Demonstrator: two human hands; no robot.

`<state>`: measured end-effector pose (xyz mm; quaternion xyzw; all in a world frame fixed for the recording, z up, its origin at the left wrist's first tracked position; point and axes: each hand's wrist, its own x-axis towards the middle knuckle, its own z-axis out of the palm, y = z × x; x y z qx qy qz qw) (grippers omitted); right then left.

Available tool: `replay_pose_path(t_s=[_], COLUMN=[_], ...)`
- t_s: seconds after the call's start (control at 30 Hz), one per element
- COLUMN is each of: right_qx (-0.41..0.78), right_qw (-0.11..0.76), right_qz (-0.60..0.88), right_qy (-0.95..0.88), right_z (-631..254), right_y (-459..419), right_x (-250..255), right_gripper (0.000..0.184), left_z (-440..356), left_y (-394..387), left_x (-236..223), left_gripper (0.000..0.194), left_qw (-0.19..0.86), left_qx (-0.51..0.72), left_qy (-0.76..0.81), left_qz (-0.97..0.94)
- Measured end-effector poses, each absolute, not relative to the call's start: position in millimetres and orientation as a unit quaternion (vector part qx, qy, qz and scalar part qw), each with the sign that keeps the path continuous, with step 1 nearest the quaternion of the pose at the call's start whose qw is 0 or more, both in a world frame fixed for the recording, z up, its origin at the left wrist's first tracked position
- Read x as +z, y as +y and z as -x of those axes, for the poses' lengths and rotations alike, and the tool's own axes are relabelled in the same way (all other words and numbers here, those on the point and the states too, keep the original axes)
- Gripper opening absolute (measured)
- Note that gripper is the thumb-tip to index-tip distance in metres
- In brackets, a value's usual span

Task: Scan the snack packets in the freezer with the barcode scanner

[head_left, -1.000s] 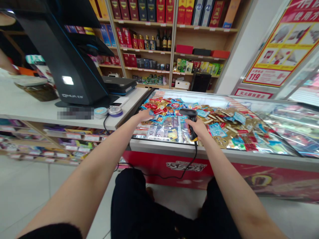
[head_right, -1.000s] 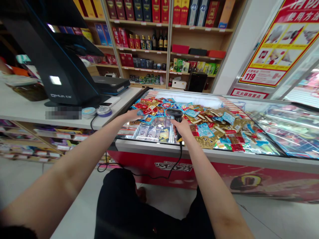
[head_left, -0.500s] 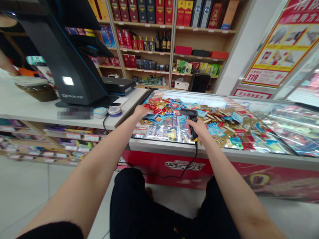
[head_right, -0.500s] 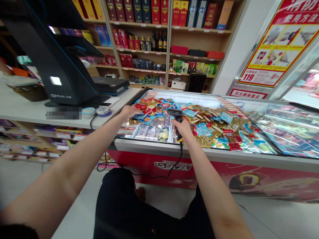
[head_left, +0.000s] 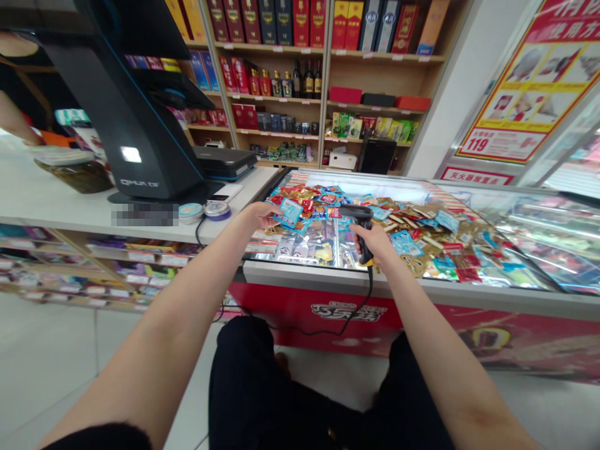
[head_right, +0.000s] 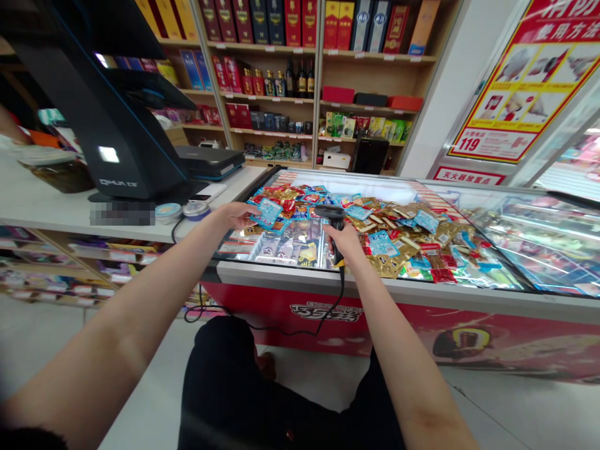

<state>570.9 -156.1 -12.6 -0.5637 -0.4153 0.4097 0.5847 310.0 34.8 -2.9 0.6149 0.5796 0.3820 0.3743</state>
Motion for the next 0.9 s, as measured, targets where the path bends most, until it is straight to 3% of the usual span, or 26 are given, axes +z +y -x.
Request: replay_pose_path(t_s=[0.2,0.47,0.9], right_qx=[0.411,0.411,0.44], right_qw=[0.586,0.618,0.613], right_qz=[0.559,0.537,0.526], right_qy=[-0.418,-0.401,-0.393], right_z=[-568,-565,-566], right_y=[-154,-154,-158], right_x=[-13,-8,-5], right_gripper=[0.03,0.029,0.021], left_z=[-345,-402,-435], left_y=[17,3,-5], left_x=[0,-23,-36], left_gripper=[0.021,0.026,0.024], left_qw=[0.522,0.459,0.453], left_qx=[0.386,0.479,0.501], left_qy=[0.51,0.5,0.478], left_qz=[-0.564,-0.556,-0.562])
